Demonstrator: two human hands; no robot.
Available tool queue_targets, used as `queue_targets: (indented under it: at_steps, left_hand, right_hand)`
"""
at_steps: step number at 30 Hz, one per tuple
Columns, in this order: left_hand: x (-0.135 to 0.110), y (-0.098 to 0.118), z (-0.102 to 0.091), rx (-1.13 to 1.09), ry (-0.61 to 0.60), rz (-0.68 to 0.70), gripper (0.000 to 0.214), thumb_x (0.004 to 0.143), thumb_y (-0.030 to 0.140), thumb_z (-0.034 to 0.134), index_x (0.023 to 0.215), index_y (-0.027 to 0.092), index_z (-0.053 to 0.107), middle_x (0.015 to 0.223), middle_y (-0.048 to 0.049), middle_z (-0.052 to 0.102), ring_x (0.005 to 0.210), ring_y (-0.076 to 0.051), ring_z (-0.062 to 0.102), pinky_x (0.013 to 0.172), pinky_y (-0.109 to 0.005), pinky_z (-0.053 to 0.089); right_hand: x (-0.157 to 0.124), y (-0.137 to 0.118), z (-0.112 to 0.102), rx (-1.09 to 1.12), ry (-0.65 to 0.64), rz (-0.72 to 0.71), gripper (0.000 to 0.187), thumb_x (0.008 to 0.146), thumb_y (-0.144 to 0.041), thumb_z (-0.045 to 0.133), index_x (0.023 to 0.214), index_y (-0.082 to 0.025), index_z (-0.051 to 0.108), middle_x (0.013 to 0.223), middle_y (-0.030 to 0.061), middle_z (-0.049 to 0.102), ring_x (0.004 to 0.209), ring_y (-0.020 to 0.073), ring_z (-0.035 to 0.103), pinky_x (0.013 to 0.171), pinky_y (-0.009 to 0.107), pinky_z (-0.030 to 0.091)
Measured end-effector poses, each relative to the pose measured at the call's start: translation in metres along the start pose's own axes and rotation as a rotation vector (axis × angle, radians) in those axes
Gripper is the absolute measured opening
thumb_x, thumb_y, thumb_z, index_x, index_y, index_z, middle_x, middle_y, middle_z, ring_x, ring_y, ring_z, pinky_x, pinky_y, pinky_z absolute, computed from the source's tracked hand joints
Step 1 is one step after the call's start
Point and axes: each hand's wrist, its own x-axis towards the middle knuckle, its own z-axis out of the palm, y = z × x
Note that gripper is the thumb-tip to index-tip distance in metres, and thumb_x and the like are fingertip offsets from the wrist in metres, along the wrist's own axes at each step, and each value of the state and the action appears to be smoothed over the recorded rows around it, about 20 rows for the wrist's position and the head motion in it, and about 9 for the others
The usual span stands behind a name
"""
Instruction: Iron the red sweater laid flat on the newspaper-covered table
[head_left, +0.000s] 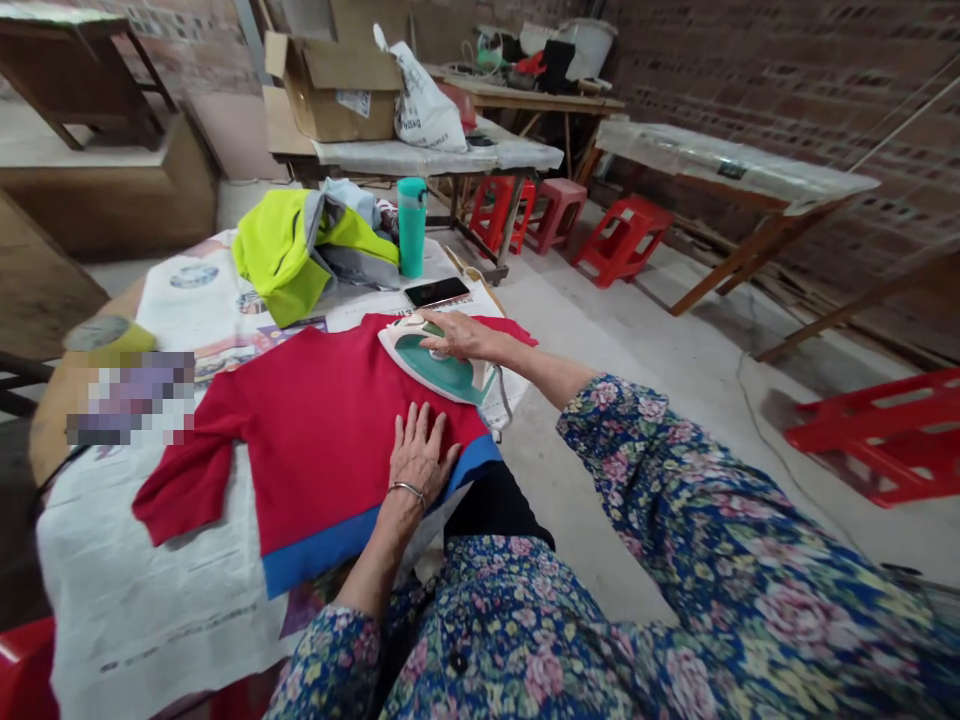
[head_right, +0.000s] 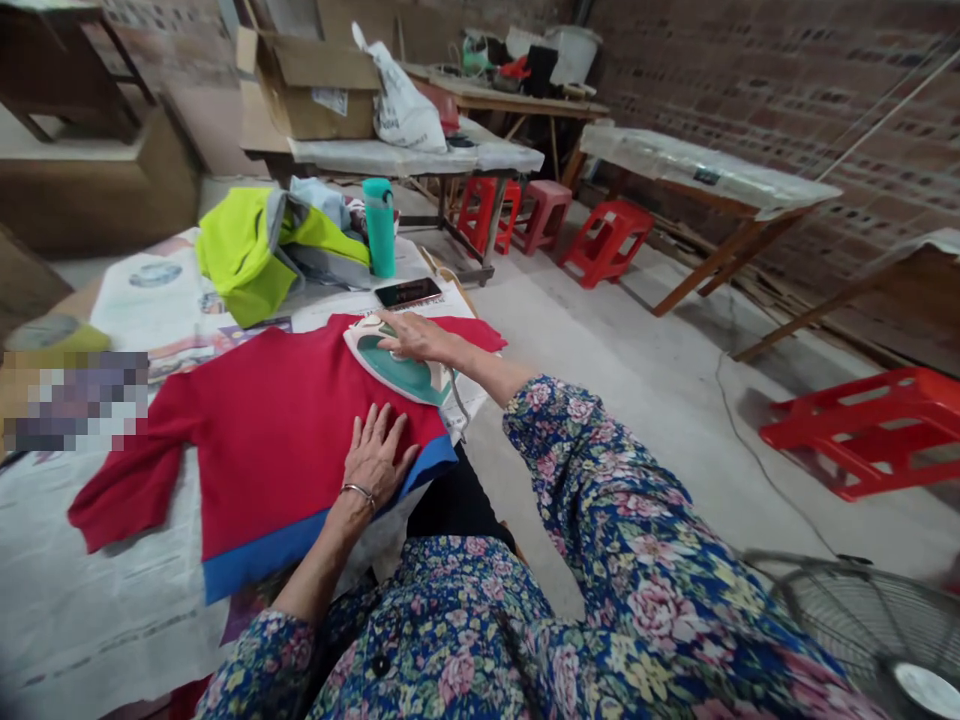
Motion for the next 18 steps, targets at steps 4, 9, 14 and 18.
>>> queue_targets:
  at_steps: [4, 9, 14, 18]
  left_hand:
    - [-0.003, 0.004, -0.003, -0.004, -0.052, 0.096, 0.053, 0.111, 0.041, 0.066, 0.163, 0.033, 0.072, 0.179, -0.0119, 0.061, 0.168, -0.038, 0.055, 0.142, -0.066, 0.042]
    - [-0.005, 0.005, -0.005, -0.016, -0.053, 0.140, 0.050, 0.111, 0.038, 0.066, 0.160, 0.035, 0.074, 0.179, -0.0099, 0.061, 0.168, -0.035, 0.056, 0.140, -0.060, 0.046]
    - [-0.004, 0.004, -0.001, -0.031, -0.035, 0.139, 0.051, 0.110, 0.037, 0.069, 0.160, 0.035, 0.075, 0.180, -0.0105, 0.060, 0.169, -0.035, 0.054, 0.140, -0.059, 0.047]
    - [-0.002, 0.003, 0.001, -0.039, -0.031, 0.144, 0.053, 0.109, 0.036, 0.070, 0.161, 0.035, 0.073, 0.178, -0.0110, 0.062, 0.167, -0.035, 0.057, 0.139, -0.059, 0.049]
  right_hand:
    - [0.030, -0.005, 0.003, -0.158, 0.043, -0.159, 0.054, 0.113, -0.024, 0.069, 0.165, -0.018, 0.060, 0.138, 0.0205, 0.081, 0.125, 0.0346, 0.076, 0.102, 0.040, 0.055]
    - [0.071, -0.017, 0.004, -0.177, 0.016, -0.226, 0.058, 0.111, -0.024, 0.072, 0.168, -0.020, 0.059, 0.148, 0.0187, 0.077, 0.134, 0.0326, 0.073, 0.109, 0.040, 0.054]
    - [0.098, -0.032, 0.007, -0.005, 0.069, -0.174, 0.043, 0.109, -0.024, 0.071, 0.151, -0.016, 0.066, 0.151, 0.0177, 0.076, 0.136, 0.0312, 0.072, 0.117, 0.042, 0.053]
    - [0.097, -0.052, 0.019, 0.191, 0.123, -0.034, 0.031, 0.108, -0.033, 0.072, 0.134, -0.017, 0.069, 0.143, 0.0153, 0.077, 0.131, 0.0302, 0.073, 0.116, 0.042, 0.055]
